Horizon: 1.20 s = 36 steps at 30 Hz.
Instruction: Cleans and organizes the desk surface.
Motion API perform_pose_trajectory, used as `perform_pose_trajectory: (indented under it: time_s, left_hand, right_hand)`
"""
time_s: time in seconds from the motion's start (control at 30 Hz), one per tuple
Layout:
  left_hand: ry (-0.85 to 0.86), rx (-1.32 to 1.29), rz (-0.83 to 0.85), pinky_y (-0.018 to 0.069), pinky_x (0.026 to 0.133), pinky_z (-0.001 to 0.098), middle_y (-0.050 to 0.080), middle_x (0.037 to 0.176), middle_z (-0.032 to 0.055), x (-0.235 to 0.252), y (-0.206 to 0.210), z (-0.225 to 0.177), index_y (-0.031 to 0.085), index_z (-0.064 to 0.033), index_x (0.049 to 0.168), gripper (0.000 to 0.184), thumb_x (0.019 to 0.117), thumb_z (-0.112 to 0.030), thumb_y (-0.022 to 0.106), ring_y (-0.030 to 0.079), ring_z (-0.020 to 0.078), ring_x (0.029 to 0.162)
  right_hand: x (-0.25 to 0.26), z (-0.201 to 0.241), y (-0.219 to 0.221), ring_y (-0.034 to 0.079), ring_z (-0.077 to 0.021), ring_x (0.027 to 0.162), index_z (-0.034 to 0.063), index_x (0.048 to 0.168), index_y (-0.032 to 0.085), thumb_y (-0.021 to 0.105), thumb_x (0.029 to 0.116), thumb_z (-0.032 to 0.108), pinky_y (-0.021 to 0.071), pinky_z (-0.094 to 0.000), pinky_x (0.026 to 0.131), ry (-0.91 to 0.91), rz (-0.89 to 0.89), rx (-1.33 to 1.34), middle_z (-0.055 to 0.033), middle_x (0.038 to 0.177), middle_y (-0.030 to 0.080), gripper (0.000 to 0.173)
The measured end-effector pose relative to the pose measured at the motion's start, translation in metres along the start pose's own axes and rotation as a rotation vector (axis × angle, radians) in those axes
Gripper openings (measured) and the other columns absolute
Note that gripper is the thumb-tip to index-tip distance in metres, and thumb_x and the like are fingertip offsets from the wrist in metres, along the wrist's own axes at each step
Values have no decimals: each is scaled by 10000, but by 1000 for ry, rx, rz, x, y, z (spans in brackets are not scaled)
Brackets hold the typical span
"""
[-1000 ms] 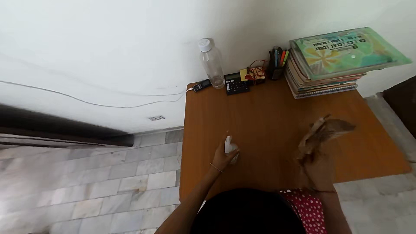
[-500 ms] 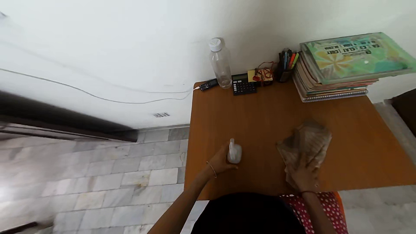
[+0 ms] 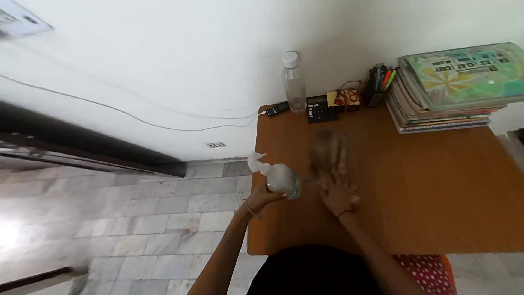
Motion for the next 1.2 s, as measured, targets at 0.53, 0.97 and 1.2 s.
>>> perform_pose_trajectory:
  time_s: [0.53, 0.97, 1.2]
  left_hand:
    - [109, -191, 107, 587, 857, 250, 723, 1036, -47, -14, -41, 1, 615, -87, 1192, 757, 500, -151, 916, 693, 55, 951]
    - [-25, 224, 77, 523, 958, 263, 663, 1175, 60, -15, -36, -29, 561, 20, 1295, 629, 707, 7, 781, 633, 79, 1072]
    - [-15, 112, -289, 522, 990, 350, 587, 1311, 246, 4, -24, 45, 364, 85, 1466, 755, 817, 100, 751, 630, 235, 1147]
  right_hand:
    - [-76, -49, 17, 361, -432, 1485, 200, 1444, 608, 499, 943, 7, 255, -665, 1187, -363, 228, 13, -106, 1572, 480, 548]
    - [-78, -297, -107, 349, -596, 1410, 16, 1466, 534, 560, 1026, 173, 295, -760, 1089, 515, -452, 160, -363, 1525, 402, 467]
    - [-73, -66, -13, 332, -521, 1467, 47, 1431, 591, 534, 994, 123, 222, -679, 1193, 26, -44, 95, -287, 1552, 431, 447]
Point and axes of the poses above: each hand's wrist, its own x-axis towards the middle knuckle, its own y-axis out of the palm, z = x × y, the point moved 6 cm from there along x, towards the middle knuckle
